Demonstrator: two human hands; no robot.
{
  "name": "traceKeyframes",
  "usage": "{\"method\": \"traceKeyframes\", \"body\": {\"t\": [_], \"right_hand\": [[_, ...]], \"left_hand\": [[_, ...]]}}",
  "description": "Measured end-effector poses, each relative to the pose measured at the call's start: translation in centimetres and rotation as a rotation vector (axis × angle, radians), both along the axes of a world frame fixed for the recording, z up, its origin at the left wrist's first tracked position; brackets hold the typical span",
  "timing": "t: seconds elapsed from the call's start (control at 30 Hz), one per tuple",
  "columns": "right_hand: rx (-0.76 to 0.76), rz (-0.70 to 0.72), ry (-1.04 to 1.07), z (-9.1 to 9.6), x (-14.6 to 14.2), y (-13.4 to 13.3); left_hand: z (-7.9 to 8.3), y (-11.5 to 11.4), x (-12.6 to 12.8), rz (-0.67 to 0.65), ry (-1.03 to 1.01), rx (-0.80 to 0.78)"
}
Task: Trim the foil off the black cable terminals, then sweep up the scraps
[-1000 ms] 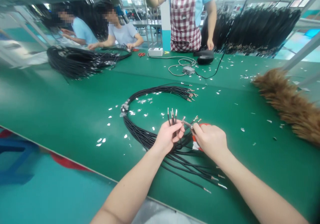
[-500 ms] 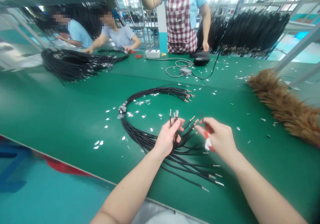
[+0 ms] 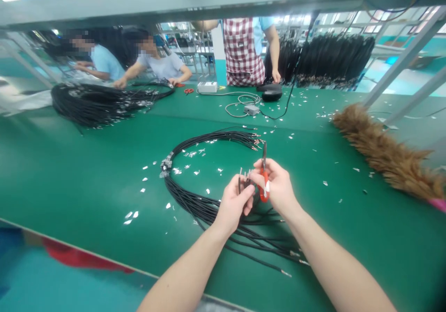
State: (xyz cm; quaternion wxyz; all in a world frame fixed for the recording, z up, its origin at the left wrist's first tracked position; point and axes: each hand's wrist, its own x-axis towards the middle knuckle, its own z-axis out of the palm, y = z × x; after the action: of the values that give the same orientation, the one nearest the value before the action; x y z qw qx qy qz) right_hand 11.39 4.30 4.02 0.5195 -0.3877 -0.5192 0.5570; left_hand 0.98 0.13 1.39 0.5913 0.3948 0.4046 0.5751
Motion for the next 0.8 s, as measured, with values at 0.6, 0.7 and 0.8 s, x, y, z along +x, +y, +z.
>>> {"method": "traceKeyframes", "body": {"t": [0.6, 0.7, 0.8], "right_hand": [[0.569, 0.017, -1.02, 0.6, 3.2, 0.5], [0.661, 0.093, -1.189, 1.3, 3.7, 0.4], [0.688, 0.146, -1.266, 1.5, 3.7, 0.2]], "left_hand": [[1.4, 0.5, -2.2, 0.057, -0.354, -0.047], [1.3, 0.5, -2.1, 0.057, -0.328, -0.036], [1.1, 0.5, -2.0, 0.065, -0.306, -0.032]]}}
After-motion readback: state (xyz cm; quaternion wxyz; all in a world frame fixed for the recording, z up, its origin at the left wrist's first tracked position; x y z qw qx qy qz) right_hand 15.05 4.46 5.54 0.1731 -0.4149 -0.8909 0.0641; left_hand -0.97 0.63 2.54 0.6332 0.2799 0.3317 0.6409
